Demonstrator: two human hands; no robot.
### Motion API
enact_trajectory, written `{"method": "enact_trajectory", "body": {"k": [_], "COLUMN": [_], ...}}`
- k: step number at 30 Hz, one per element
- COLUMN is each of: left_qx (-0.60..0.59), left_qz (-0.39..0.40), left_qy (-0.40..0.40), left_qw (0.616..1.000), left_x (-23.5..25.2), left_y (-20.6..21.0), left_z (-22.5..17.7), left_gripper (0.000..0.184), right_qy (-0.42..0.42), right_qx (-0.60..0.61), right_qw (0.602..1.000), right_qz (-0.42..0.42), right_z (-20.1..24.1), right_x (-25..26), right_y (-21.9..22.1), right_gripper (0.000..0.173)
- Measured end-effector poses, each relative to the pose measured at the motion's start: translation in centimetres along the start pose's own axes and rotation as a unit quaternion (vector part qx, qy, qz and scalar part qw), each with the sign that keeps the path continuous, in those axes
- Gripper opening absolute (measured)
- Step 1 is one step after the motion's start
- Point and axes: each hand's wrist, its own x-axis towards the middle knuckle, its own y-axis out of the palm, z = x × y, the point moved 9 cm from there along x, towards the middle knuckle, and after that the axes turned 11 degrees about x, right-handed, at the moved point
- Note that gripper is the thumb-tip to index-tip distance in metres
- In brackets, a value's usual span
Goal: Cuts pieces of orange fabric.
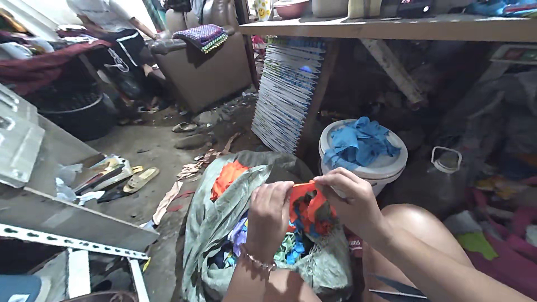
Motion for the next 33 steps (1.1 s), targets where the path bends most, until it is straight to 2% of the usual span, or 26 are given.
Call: {"method": "enact_trajectory", "body": {"k": [2,3,5,7,9,10,12,14,17,21,23,26,28,30,33], "left_qx": [0.022,0.004,-0.102,-0.249,-0.354,-0.390,-0.447,-0.497,-0.545,-0.578,-0.575,-0.567,-0.564,-0.550,-0.564], "left_qz": [0.001,0.004,0.027,0.048,0.048,0.048,0.049,0.051,0.056,0.074,0.096,0.117,0.102,0.074,0.056], "left_qy": [-0.014,-0.048,-0.164,-0.264,-0.303,-0.314,-0.333,-0.347,-0.376,-0.475,-0.509,-0.482,-0.427,-0.392,-0.371], "left_qw": [1.000,0.999,0.981,0.930,0.884,0.864,0.829,0.794,0.747,0.659,0.633,0.658,0.699,0.734,0.736], "left_x": [-0.3,-0.5,-1.0,-1.7,-2.0,-2.2,-2.4,-2.5,-2.7,-3.8,-4.1,-4.3,-3.9,-3.6,-3.9], "left_y": [0.5,0.7,1.2,2.1,2.6,2.8,3.1,3.3,3.3,3.5,3.6,3.8,3.4,3.2,3.9], "left_z": [0.1,0.5,1.7,2.6,2.6,2.5,2.4,2.4,2.5,2.9,3.0,3.1,3.1,3.2,3.6], "left_gripper": [0.016,0.015,0.015,0.016,0.015,0.015,0.013,0.013,0.014,0.015,0.014,0.038,0.042,0.058,0.077], "right_qy": [-0.015,-0.015,-0.011,0.035,0.152,0.233,0.381,0.447,0.454,0.444,0.441,0.442,0.440,0.436,0.418], "right_qx": [-0.035,-0.039,-0.022,0.042,0.127,0.158,0.229,0.305,0.359,0.345,0.339,0.332,0.329,0.330,0.343], "right_qw": [0.999,0.997,0.993,0.990,0.975,0.955,0.889,0.833,0.812,0.825,0.829,0.831,0.834,0.836,0.840], "right_qz": [0.038,0.064,0.117,0.128,0.102,0.094,0.108,0.116,0.079,0.058,0.064,0.056,0.043,0.037,0.040], "right_z": [0.9,1.3,1.4,0.4,-1.9,-3.3,-5.6,-6.1,-5.7,-5.3,-5.3,-5.4,-5.4,-5.1,-4.2], "right_x": [-0.8,-1.3,-2.4,-3.0,-2.8,-2.8,-3.1,-3.1,-2.4,-1.0,-0.7,-0.4,-0.3,-0.1,0.7], "right_y": [0.9,1.6,2.9,3.6,3.5,3.5,4.2,5.3,5.9,5.9,6.0,6.0,5.9,5.8,5.8], "right_gripper": [0.013,0.013,0.014,0.016,0.028,0.032,0.035,0.027,0.009,0.013,0.015,0.016,0.016,0.012,0.012]}}
